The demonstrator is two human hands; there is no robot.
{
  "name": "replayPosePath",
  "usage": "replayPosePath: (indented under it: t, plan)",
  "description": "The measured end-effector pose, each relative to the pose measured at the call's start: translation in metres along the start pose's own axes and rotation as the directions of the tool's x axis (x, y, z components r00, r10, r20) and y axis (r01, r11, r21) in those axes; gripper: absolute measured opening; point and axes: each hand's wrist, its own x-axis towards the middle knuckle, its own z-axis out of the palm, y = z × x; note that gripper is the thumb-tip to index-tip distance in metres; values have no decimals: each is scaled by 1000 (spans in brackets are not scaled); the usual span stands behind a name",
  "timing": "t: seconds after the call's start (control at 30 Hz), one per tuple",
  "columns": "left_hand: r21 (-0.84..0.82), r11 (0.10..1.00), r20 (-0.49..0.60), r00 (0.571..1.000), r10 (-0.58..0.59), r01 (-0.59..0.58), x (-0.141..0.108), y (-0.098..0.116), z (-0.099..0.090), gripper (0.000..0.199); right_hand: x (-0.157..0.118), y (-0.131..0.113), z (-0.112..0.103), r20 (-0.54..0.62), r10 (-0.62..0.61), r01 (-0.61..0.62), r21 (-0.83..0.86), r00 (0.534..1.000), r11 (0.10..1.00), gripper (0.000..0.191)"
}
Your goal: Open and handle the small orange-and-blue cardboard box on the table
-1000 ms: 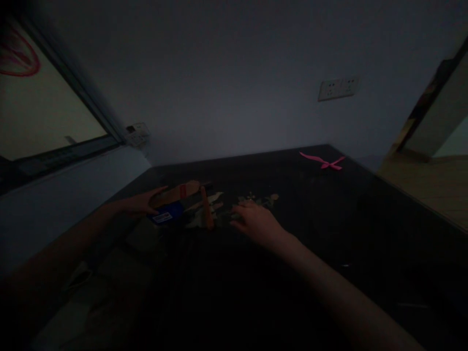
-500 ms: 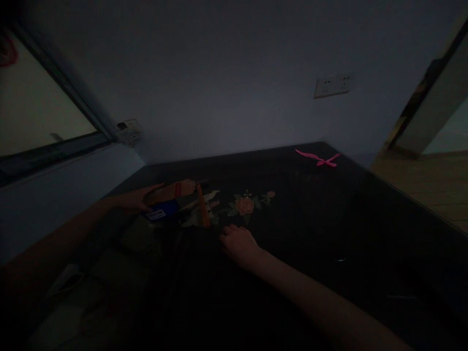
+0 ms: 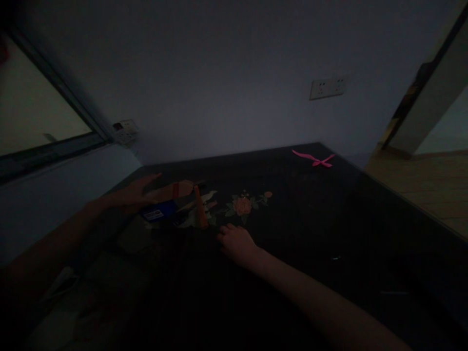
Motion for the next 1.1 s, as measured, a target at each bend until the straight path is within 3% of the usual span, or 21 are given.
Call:
replayPosePath:
  t: [0.03, 0.1, 0.2, 0.23, 0.3, 0.4, 0.5, 0.63, 0.7, 0.87, 1.1]
  plan:
    - [-12, 999, -101, 994, 34, -36, 0, 19, -5, 88, 0, 1, 1, -8, 1, -1, 24, 1000, 1000, 23]
    - [-85, 991, -349, 935, 66, -102, -6, 69, -7, 62, 0, 4, 1, -30, 14, -11, 82, 999, 997, 21]
    - [-305, 920, -504, 861, 63, -246, -28, 159, 17, 26, 0, 10, -2, -84, 71, -53, 200, 994, 978, 21]
    - [-359, 872, -516, 849, 111, -333, -38, 188, 32, 22, 0, 11, -4, -108, 104, -75, 247, 989, 966, 20]
    - [-481, 745, -435, 864, 254, -462, -61, 237, 69, 20, -4, 13, -6, -157, 189, -126, 345, 969, 930, 13]
    - [-628, 604, -352, 871, 342, -490, -88, 277, 122, 24, -18, 7, 0, -198, 320, -190, 487, 927, 853, 19]
    - [-714, 556, -293, 903, 315, -426, -98, 281, 149, 32, -38, -5, 18, -172, 381, -212, 595, 909, 775, 32]
    - [-776, 503, -299, 925, 236, -379, -92, 268, 155, 38, -58, -18, 43, -110, 354, -193, 672, 929, 715, 30]
    - [-812, 458, -272, 929, 250, -361, -89, 264, 157, 38, -61, -20, 50, -80, 320, -179, 689, 944, 702, 29]
    - [-864, 337, -223, 883, 412, -375, -89, 264, 165, 32, -64, -18, 56, -17, 254, -169, 704, 967, 690, 25]
    - [-862, 350, -187, 873, 451, -366, -89, 263, 165, 33, -68, -18, 57, 9, 226, -167, 703, 974, 692, 26]
